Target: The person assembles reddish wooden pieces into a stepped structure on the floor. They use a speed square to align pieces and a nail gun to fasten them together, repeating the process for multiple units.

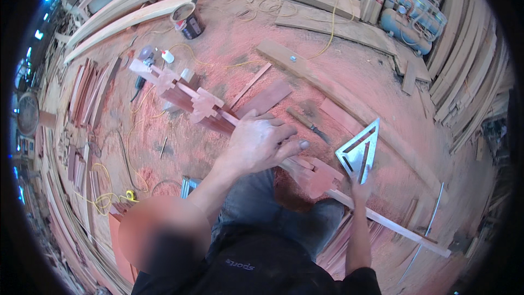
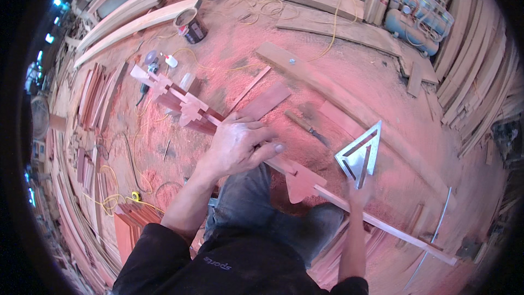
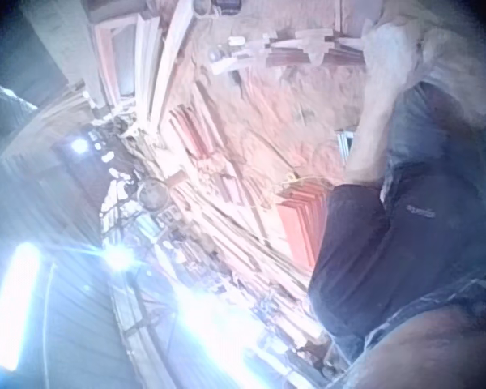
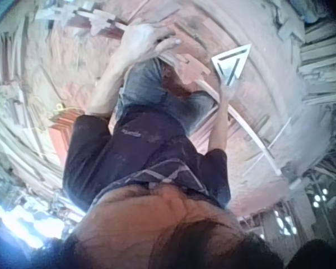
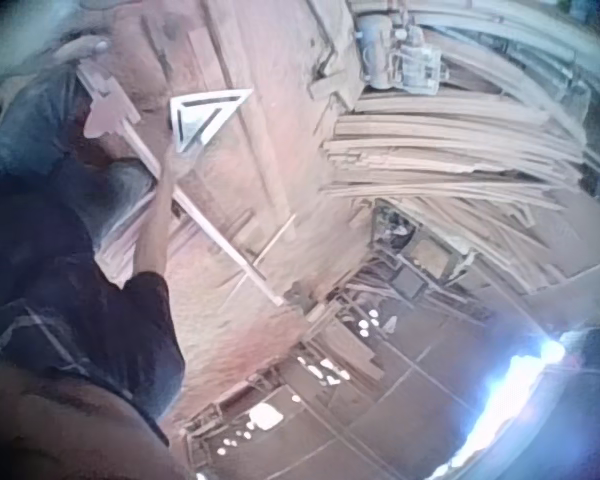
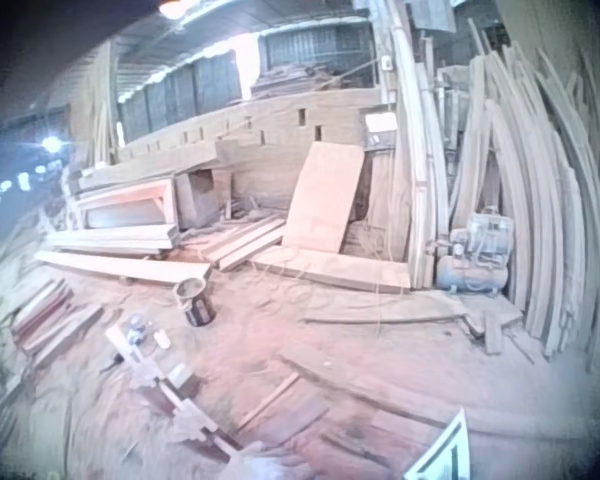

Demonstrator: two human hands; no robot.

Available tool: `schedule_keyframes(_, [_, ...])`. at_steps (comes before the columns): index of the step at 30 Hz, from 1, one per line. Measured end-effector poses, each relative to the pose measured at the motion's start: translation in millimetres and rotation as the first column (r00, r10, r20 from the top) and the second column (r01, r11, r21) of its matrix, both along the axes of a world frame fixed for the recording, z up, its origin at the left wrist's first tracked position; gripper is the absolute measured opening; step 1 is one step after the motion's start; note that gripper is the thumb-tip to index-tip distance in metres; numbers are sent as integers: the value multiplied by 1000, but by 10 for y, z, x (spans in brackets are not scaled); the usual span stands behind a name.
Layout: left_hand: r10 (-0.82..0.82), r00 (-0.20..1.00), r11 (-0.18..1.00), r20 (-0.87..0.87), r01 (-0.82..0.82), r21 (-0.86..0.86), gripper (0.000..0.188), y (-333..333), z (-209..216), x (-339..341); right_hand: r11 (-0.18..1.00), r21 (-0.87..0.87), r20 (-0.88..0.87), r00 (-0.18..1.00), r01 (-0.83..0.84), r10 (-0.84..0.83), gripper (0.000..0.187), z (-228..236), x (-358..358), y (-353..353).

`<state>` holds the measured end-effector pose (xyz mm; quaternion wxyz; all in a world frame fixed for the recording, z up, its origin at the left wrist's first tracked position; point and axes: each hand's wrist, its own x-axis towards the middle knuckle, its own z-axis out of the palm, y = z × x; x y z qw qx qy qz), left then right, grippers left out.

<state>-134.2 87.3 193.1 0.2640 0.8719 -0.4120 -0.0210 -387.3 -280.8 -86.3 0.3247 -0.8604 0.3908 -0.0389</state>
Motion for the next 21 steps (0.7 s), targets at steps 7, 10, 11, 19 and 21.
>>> schedule_keyframes(7, [14, 1000, 995, 17, -13, -103, 36, 13, -41, -1, 896, 239, 807, 589, -375, 31, 108, 869, 203, 1309])
schedule_keyframes(10, [-5, 1000, 995, -3, 4, -95, 39, 8, -57, 8, 880, 181, 409, 847, -439, 338, 101, 748, 294, 1261])
schedule_keyframes(11, [-4, 1000, 996, -9, 3, -90, 40, 3, -69, 13, 848, -28, 294, 806, -530, 513, 100, 626, 339, 1269])
schedule_keyframes(19, [14, 998, 995, 63, -8, -96, 62, -59, -156, 49, 855, -279, -115, 899, -438, 423, 104, 149, 222, 1469])
schedule_keyframes(21, [27, 997, 996, 76, -20, -82, 63, -65, -161, 48, 831, -190, -156, 852, -522, 499, 102, 110, 186, 1371])
